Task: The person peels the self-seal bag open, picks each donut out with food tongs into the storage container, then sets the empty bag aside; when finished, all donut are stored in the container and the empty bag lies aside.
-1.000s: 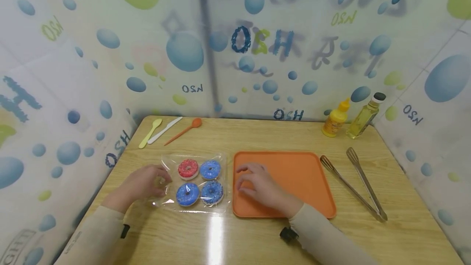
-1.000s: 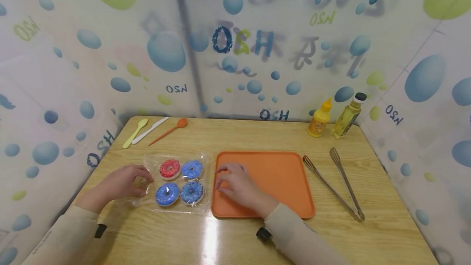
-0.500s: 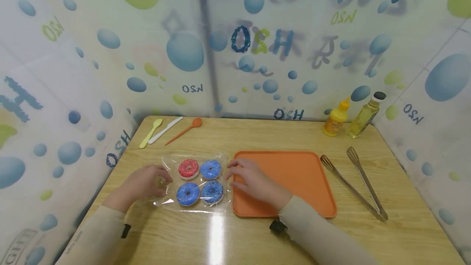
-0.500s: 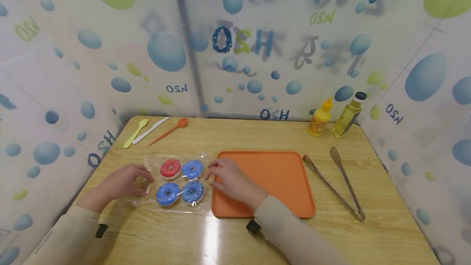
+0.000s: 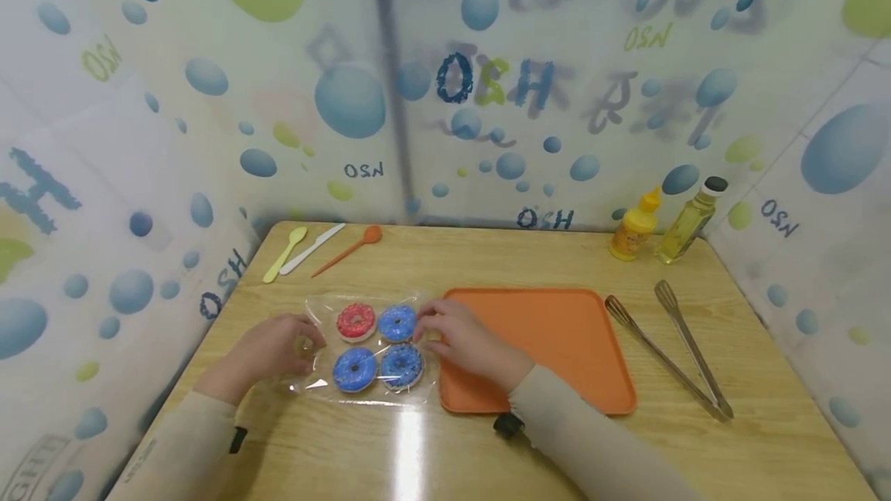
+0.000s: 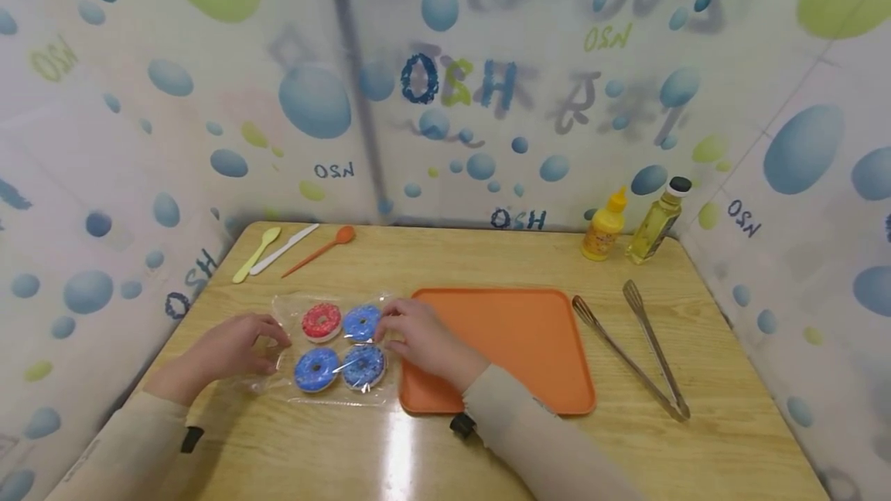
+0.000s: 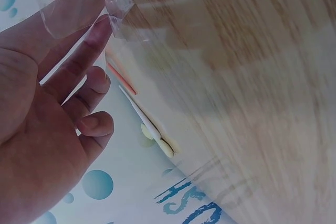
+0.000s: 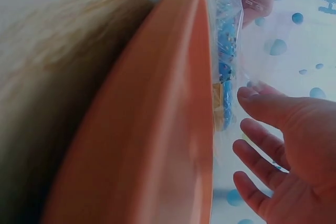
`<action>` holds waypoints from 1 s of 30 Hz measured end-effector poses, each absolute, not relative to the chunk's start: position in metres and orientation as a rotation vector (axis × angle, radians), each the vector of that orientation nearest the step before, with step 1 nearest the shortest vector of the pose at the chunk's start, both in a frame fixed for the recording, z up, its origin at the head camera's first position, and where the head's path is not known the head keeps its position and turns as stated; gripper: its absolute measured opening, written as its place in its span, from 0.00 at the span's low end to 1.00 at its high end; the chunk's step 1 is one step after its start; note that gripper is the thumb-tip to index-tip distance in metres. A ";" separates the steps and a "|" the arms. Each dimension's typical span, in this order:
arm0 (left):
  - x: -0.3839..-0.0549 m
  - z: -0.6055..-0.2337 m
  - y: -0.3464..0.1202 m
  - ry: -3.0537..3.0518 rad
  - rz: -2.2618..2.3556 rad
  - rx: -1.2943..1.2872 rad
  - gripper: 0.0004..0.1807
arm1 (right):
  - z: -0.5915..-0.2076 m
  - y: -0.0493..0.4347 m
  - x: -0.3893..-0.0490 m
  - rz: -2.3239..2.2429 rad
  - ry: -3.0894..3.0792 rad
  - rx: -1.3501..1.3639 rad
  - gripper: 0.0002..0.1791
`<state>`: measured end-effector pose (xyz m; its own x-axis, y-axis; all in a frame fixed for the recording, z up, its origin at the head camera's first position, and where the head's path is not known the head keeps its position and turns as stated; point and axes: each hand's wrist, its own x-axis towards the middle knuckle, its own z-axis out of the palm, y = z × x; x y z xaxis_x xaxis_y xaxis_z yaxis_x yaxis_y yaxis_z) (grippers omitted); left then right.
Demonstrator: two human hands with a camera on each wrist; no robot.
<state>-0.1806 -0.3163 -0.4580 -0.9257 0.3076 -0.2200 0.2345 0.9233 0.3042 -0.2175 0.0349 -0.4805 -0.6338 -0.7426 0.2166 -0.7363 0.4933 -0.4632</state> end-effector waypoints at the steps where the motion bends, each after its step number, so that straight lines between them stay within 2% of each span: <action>1: -0.181 -0.458 -0.316 2.820 0.397 0.402 0.17 | -0.481 0.035 -0.218 -0.827 2.709 -1.337 0.04; 4: -0.180 -0.459 -0.316 2.822 0.395 0.406 0.17 | -0.482 0.034 -0.219 -0.815 2.724 -1.328 0.01; 16: -0.179 -0.466 -0.317 2.832 0.419 0.409 0.17 | -0.487 0.041 -0.215 -0.795 2.804 -1.335 0.04; 30: -0.179 -0.462 -0.318 2.856 0.402 0.415 0.16 | -0.486 0.049 -0.213 -0.692 2.843 -1.165 0.02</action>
<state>-0.1793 -0.3178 -0.4620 -0.9342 0.3068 -0.1823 0.2446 0.9224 0.2991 -0.2127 0.0489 -0.4856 -0.7263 -0.6662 0.1693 -0.6695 0.6297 -0.3940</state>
